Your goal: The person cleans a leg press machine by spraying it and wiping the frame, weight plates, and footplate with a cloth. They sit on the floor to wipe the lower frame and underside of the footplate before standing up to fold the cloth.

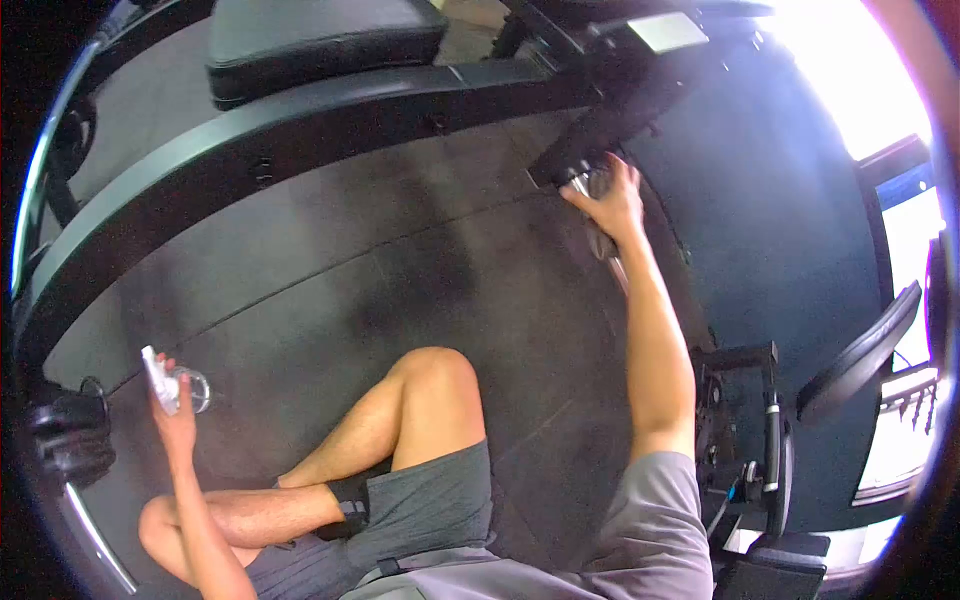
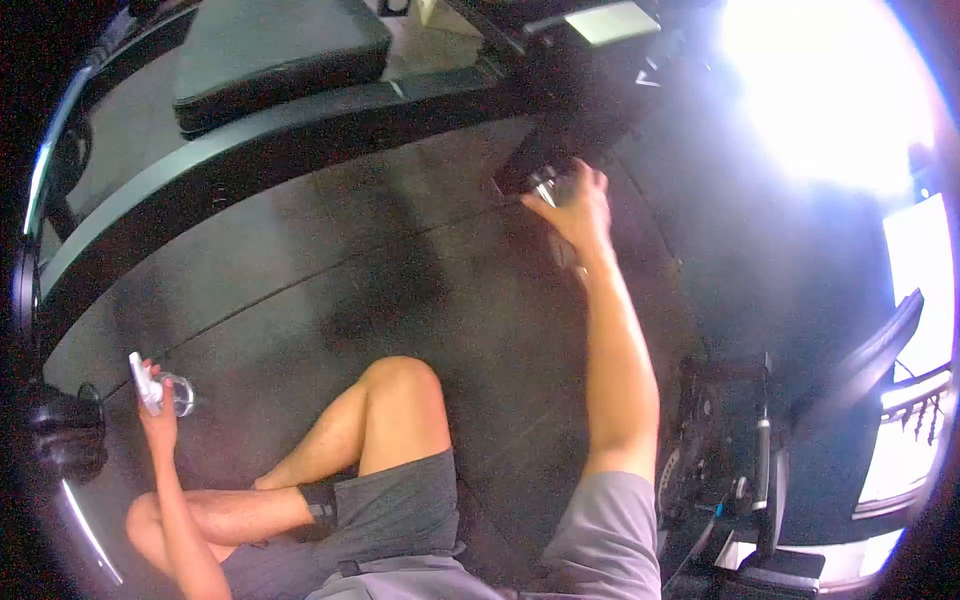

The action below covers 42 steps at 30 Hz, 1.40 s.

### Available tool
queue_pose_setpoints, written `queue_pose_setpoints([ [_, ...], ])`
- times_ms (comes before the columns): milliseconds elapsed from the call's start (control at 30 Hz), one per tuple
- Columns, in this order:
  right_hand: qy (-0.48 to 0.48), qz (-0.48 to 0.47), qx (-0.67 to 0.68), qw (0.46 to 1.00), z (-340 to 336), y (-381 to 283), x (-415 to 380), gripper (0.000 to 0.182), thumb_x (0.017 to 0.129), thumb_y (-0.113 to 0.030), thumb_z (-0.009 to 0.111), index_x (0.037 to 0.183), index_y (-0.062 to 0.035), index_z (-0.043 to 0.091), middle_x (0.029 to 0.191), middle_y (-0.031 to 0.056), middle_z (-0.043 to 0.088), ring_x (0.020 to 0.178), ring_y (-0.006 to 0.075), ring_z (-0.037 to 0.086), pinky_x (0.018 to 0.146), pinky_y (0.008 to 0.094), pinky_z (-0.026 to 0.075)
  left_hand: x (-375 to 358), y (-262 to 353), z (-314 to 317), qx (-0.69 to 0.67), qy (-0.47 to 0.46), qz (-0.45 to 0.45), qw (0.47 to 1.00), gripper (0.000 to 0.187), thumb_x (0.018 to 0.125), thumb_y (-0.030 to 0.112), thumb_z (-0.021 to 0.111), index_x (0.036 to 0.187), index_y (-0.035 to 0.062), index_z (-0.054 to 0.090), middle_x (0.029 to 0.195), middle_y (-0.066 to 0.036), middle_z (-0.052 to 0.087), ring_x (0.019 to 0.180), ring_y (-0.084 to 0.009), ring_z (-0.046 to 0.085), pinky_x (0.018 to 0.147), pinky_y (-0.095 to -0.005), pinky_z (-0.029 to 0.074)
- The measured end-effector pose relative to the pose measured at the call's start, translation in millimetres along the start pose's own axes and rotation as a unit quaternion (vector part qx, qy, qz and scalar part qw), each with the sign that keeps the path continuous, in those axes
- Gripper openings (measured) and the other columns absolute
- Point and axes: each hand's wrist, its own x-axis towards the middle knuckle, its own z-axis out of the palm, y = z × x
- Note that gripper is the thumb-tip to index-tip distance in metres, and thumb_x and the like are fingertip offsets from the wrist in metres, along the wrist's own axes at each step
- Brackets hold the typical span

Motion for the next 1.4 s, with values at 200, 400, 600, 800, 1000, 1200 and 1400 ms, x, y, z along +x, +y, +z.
queue_pose_setpoints([
  [200,-0.094,0.115,0.168,0.975,-23.4,64.9,-11.1,0.07,0.072,-0.053,0.078,0.117,0.0005,0.065,0.101,0.0195,0.07,0.1,0.0336,0.066,0.088,0.0419,0.051,-4.6,14.2,-3.8,0.026,-0.002,0.002,1.0,0.055,0.093,0.014,0.063,0.141,-0.0007,0.041,0.136,-0.013,0.053,0.125,-0.0223,0.051,0.103,-0.036,0.039],
  [400,-0.09,0.006,0.016,0.996,13.2,9.8,-20.3,0.087,0.085,-0.068,0.054,0.141,-0.0021,0.044,0.143,0.0278,0.042,0.129,0.0403,0.047,0.106,0.0458,0.039,-0.6,0.3,-0.4,-0.01,-0.011,0.004,1.0,0.055,0.091,0.015,0.063,0.14,-0.0007,0.042,0.133,-0.016,0.054,0.123,-0.0248,0.052,0.103,-0.0364,0.039],
  [600,-0.089,0.099,-0.028,0.991,24.6,-13.2,7.1,0.09,0.079,-0.073,0.055,0.122,0.0055,0.054,0.11,0.0267,0.066,0.104,0.0382,0.065,0.088,0.0477,0.052,8.2,-31.2,1.5,0.004,-0.015,0.03,0.999,0.057,0.095,0.017,0.059,0.144,-0.0004,0.035,0.132,-0.017,0.053,0.122,-0.0251,0.051,0.103,-0.0366,0.038],
  [800,-0.056,0.004,-0.056,0.997,25.6,5.9,-19.3,0.073,0.084,-0.048,0.066,0.127,0.0077,0.047,0.116,0.0262,0.06,0.099,0.043,0.064,0.084,0.0488,0.053,15.7,-31.6,0.6,0.021,-0.033,0.034,0.999,0.057,0.095,0.017,0.058,0.144,-0.001,0.035,0.131,-0.016,0.053,0.122,-0.0257,0.05,0.103,-0.0366,0.038],
  [1000,-0.101,0.061,-0.112,0.987,-33.7,25.8,-93.1,0.073,0.082,-0.051,0.065,0.134,-0.0019,0.047,0.123,0.0204,0.059,0.111,0.0353,0.06,0.091,0.045,0.05,-7.1,-30.2,-7.8,-0.026,0.013,-0.015,0.999,0.053,0.095,0.019,0.06,0.14,-0.0003,0.041,0.127,-0.016,0.057,0.116,-0.025,0.054,0.099,-0.0361,0.041],
  [1200,-0.005,0.342,0.392,0.854,-19.0,109.1,-165.4,0.07,0.087,-0.06,0.058,0.132,-0.0071,0.052,0.119,0.012,0.064,0.105,0.0343,0.063,0.093,0.0466,0.047,-2.8,-28.1,0.2,0.013,0.019,-0.01,1.0,0.05,0.095,0.018,0.06,0.139,0.0024,0.043,0.125,-0.015,0.058,0.112,-0.0245,0.056,0.095,-0.0354,0.043],
  [1400,0.25,0.408,0.735,0.481,43.2,70.8,-204.7,0.076,0.091,-0.065,0.048,0.142,-0.0085,0.042,0.141,0.009,0.047,0.129,0.028,0.045,0.108,0.0446,0.037,6.9,-27.2,6.1,-0.001,0.026,0.023,0.999,0.051,0.094,0.02,0.062,0.138,0.0012,0.044,0.119,-0.014,0.059,0.11,-0.024,0.056,0.094,-0.0364,0.044],
])
